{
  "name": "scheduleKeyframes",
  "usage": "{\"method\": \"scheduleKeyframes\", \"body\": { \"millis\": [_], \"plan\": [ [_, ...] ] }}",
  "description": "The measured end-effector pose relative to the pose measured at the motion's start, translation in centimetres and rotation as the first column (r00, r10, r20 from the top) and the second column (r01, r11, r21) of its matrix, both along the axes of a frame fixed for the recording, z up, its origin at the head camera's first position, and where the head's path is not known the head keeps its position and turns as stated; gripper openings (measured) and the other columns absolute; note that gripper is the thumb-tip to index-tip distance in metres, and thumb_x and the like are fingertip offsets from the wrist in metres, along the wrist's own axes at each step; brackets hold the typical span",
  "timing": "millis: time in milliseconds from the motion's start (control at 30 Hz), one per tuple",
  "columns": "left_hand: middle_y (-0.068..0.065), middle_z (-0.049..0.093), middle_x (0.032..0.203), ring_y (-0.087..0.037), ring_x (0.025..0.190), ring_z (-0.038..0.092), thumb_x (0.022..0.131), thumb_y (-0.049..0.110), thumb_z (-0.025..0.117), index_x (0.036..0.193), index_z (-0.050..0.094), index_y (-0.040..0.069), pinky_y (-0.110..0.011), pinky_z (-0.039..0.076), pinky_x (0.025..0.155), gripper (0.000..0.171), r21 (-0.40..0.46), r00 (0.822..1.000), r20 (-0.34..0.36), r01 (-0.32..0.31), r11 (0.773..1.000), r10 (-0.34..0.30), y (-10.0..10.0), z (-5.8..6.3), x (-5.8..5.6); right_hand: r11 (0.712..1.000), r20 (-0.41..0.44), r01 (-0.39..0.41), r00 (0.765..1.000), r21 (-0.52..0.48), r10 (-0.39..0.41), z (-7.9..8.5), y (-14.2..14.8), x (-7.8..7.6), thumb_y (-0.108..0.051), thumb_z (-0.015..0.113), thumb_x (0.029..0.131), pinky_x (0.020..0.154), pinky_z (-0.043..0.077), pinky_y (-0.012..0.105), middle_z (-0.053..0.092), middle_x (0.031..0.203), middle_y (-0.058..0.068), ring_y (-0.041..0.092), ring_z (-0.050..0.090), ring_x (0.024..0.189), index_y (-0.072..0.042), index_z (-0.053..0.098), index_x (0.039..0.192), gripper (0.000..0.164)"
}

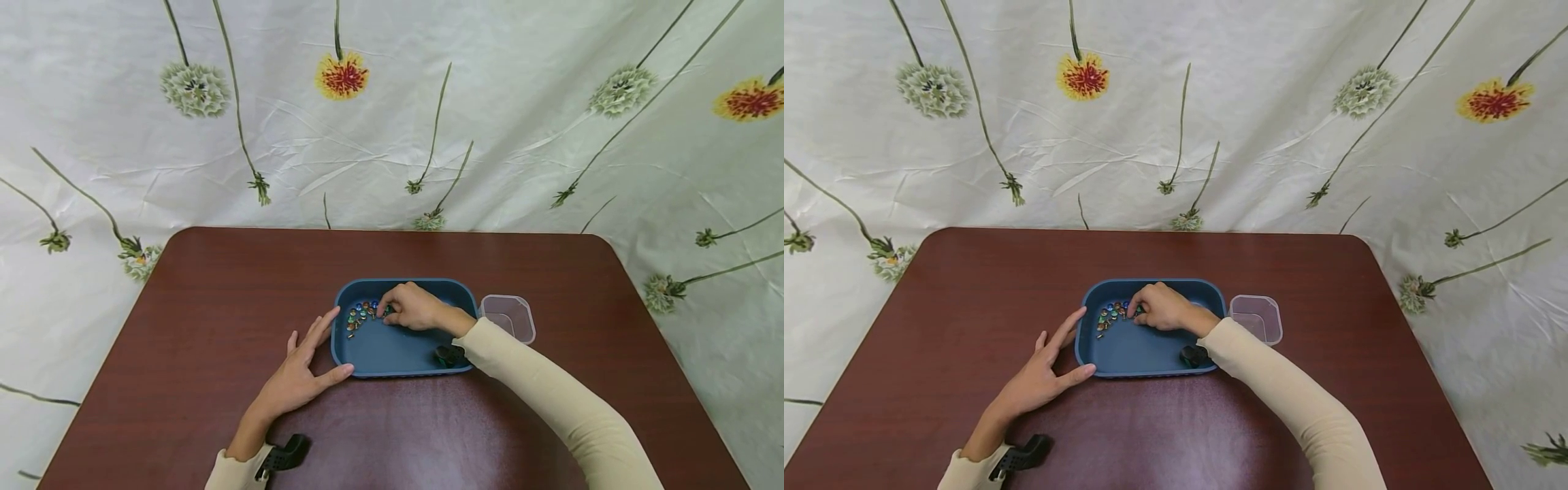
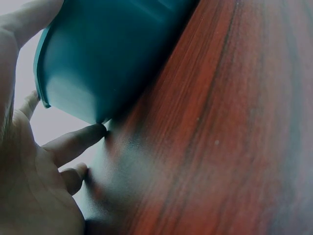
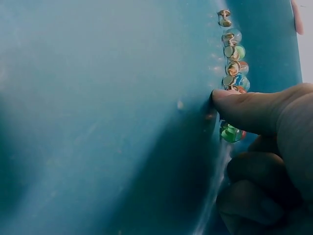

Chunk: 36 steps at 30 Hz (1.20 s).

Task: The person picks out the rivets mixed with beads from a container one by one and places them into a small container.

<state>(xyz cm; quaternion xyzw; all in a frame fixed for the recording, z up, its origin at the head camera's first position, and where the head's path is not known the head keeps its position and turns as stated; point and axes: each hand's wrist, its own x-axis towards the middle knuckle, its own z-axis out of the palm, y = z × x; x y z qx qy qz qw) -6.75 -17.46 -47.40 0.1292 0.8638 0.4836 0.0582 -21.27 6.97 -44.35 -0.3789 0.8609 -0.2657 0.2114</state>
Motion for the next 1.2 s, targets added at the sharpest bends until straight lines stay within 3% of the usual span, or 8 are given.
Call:
{"method": "scheduleKeyframes", "body": {
  "millis": [400,900,1133,1200],
  "plan": [
    [-0.007,0.039,0.159,-0.038,0.155,0.008,0.090,0.038,0.076,0.162,0.015,0.033,-0.073,-0.009,0.112,0.095,-0.005,1.000,-0.004,0.001,1.000,-0.001,0.0,0.1,-0.1,1.000,0.051,-0.010,0.999,-0.008,0.011,0.1,0.2,-0.2,-0.014,0.069,0.096,0.066,0.046,0.018,0.039,0.046,-0.006,0.006,0.034,0.043,-0.010,0.076,0.107,0.014],
    [-0.007,0.039,0.159,-0.037,0.155,0.008,0.090,0.038,0.076,0.161,0.015,0.036,-0.072,-0.009,0.113,0.094,-0.003,1.000,-0.004,0.004,1.000,-0.004,0.0,0.1,-0.3,1.000,0.064,-0.005,0.998,-0.013,0.006,0.2,0.4,-0.3,-0.015,0.068,0.097,0.061,0.042,0.018,0.040,0.046,-0.006,0.005,0.030,0.042,-0.010,0.076,0.106,0.013],
    [-0.008,0.040,0.159,-0.038,0.155,0.009,0.089,0.038,0.076,0.161,0.015,0.036,-0.073,-0.008,0.112,0.095,-0.012,1.000,-0.004,0.001,1.000,-0.001,0.0,0.2,-0.5,0.999,0.051,-0.001,0.999,-0.044,0.003,0.7,0.9,-0.5,-0.016,0.068,0.097,0.087,0.050,0.027,0.039,0.046,-0.006,0.005,0.029,0.042,-0.009,0.076,0.107,0.015],
    [-0.008,0.040,0.159,-0.039,0.155,0.009,0.089,0.038,0.076,0.161,0.015,0.036,-0.073,-0.008,0.112,0.095,-0.011,1.000,-0.007,0.001,1.000,-0.001,-0.1,0.2,-0.6,0.999,0.043,0.001,0.999,-0.052,0.001,0.9,1.0,-0.5,-0.016,0.068,0.097,0.088,0.051,0.028,0.040,0.046,-0.006,0.005,0.028,0.043,-0.009,0.076,0.107,0.015]
  ]
}}
